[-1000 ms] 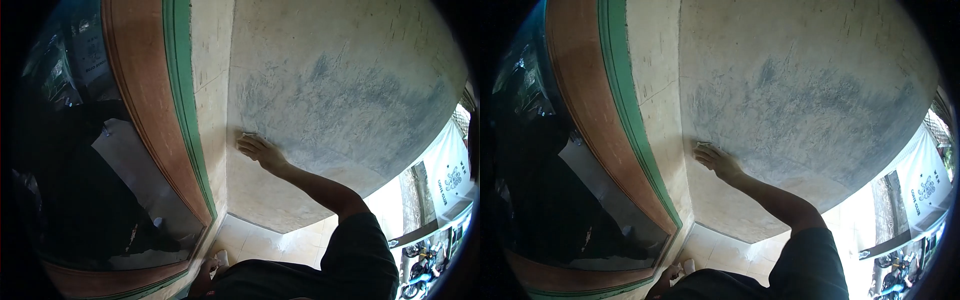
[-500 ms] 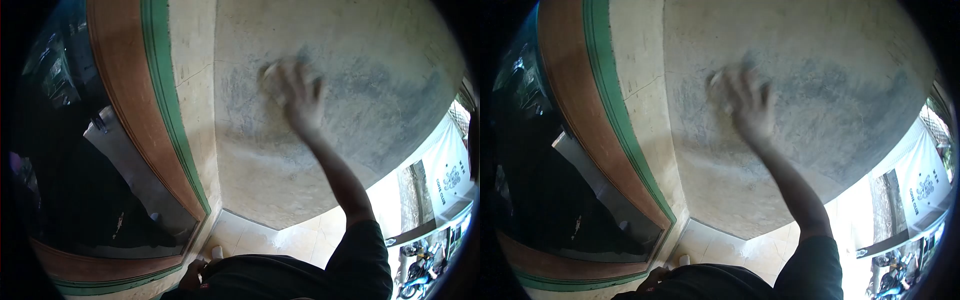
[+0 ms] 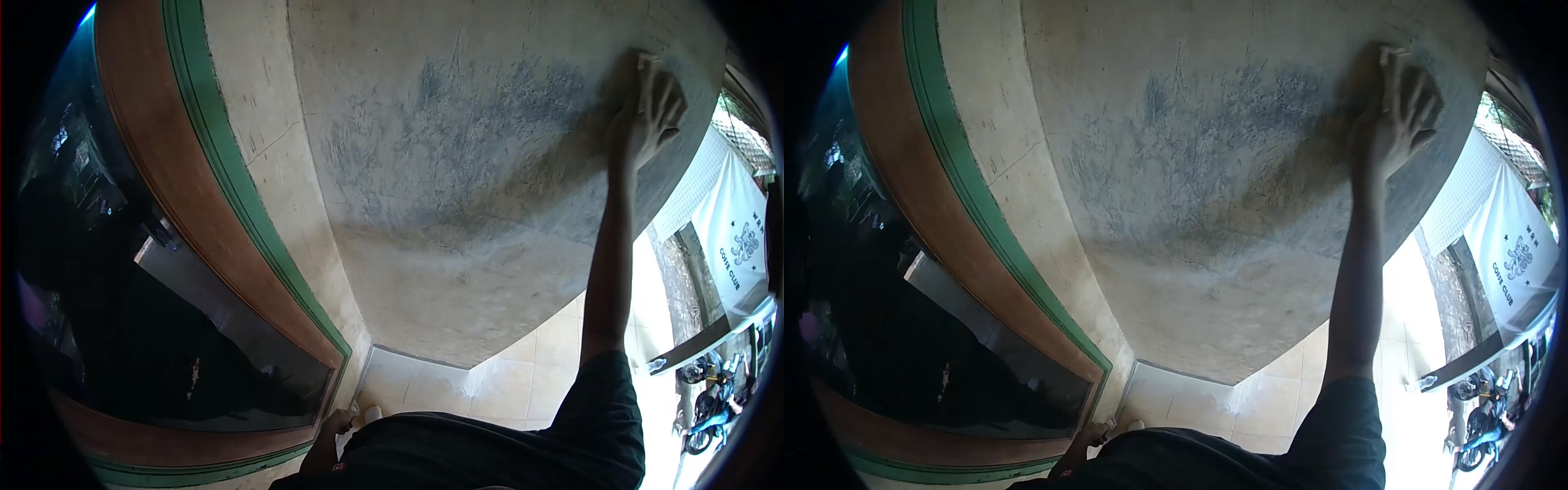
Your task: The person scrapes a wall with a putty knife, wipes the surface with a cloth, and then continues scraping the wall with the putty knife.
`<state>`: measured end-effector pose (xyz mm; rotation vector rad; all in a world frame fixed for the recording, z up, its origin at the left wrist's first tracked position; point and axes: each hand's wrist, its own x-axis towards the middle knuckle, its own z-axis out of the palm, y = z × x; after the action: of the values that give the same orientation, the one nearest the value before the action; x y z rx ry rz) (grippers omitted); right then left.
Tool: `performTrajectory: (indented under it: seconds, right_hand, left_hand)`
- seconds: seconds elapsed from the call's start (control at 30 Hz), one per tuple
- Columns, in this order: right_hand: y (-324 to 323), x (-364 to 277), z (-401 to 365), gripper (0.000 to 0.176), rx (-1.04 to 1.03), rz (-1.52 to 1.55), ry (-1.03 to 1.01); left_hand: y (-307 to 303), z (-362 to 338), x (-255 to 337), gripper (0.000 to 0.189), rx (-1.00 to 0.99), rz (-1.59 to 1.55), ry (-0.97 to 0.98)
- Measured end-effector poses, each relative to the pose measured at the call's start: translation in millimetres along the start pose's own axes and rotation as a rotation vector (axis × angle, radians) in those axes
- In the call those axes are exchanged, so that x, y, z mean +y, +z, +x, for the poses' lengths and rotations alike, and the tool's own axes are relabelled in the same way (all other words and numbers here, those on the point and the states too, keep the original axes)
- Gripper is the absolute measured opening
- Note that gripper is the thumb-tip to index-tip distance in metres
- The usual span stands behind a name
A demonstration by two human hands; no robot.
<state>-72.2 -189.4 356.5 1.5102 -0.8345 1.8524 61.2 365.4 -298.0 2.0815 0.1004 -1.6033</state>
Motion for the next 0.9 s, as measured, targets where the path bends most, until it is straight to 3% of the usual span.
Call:
performTrajectory:
  seconds: [0.07, 0.1, 0.13, 0.17, 0.23, 0.27, 0.33, 0.4, 0.43, 0.5, 0.53, 0.6, 0.67, 0.77, 0.83, 0.87, 0.9]
  right_hand:
    - [-18, -39, -60, 0.055, -0.218, 0.1, -0.151]
    - [-38, -58, -95, 0.07, -0.626, -0.386, -0.321]
    - [-41, -62, -149, 0.075, -0.635, 0.141, -0.33]
    - [-66, -74, -181, 0.075, -0.924, 0.113, -0.447]
    - [-91, -74, -254, 0.066, -1.173, 0.527, -0.519]
    - [-105, -73, -283, 0.042, -1.124, 0.727, -0.441]
    - [-122, -68, -317, 0.011, -1.287, 1.108, -0.174]
    - [-133, -74, -320, 0.012, -1.525, 0.934, -0.017]
    - [-136, -82, -305, 0.012, -1.525, 0.946, -0.031]
    - [-147, -101, -263, 0.011, -1.544, 0.946, 0.181]
    - [-148, -109, -253, 0.011, -1.546, 0.956, 0.18]
    - [-148, -125, -235, 0.009, -1.116, 1.291, -0.06]
    - [-154, -154, -205, 0.015, -0.911, 1.356, -0.181]
    - [-149, -186, -169, 0.02, -0.798, 1.327, -0.289]
    - [-134, -203, -143, 0.019, -0.457, 1.164, -0.49]
    - [-119, -214, -140, 0.019, -0.444, 1.157, -0.495]
    - [-105, -224, -139, 0.018, -0.518, 1.31, -0.602]
  left_hand:
    - [10, -12, 24, 0.036, 0.002, -0.024, 0.117]
    - [15, -24, 39, 0.035, 0.002, -0.036, 0.214]
    - [20, -44, 59, 0.033, 0.004, -0.117, 0.28]
    - [24, -65, 84, 0.031, 0.006, -0.197, 0.344]
    - [27, -90, 124, 0.029, -0.08, -0.386, 0.602]
    - [28, -112, 147, 0.031, -0.092, -0.506, 0.688]
    - [27, -170, 190, 0.034, -0.095, -0.639, 0.793]
    - [28, -232, 221, 0.04, -0.284, -0.977, 1.001]
    - [29, -254, 232, 0.04, -0.274, -0.99, 1.008]
    - [31, -288, 250, 0.042, -0.343, -0.957, 1.321]
    - [31, -299, 258, 0.042, -0.332, -0.958, 1.322]
    - [31, -315, 272, 0.042, -0.506, -1.055, 1.372]
    - [31, -330, 289, 0.042, -0.534, -1.063, 1.383]
    - [26, -340, 308, 0.044, -0.567, -1.132, 1.403]
    - [9, -344, 320, 0.046, -0.637, -1.049, 1.406]
    - [0, -348, 327, 0.047, -0.702, -0.968, 1.414]
    - [-1, -352, 333, 0.051, -0.537, -0.958, 1.433]
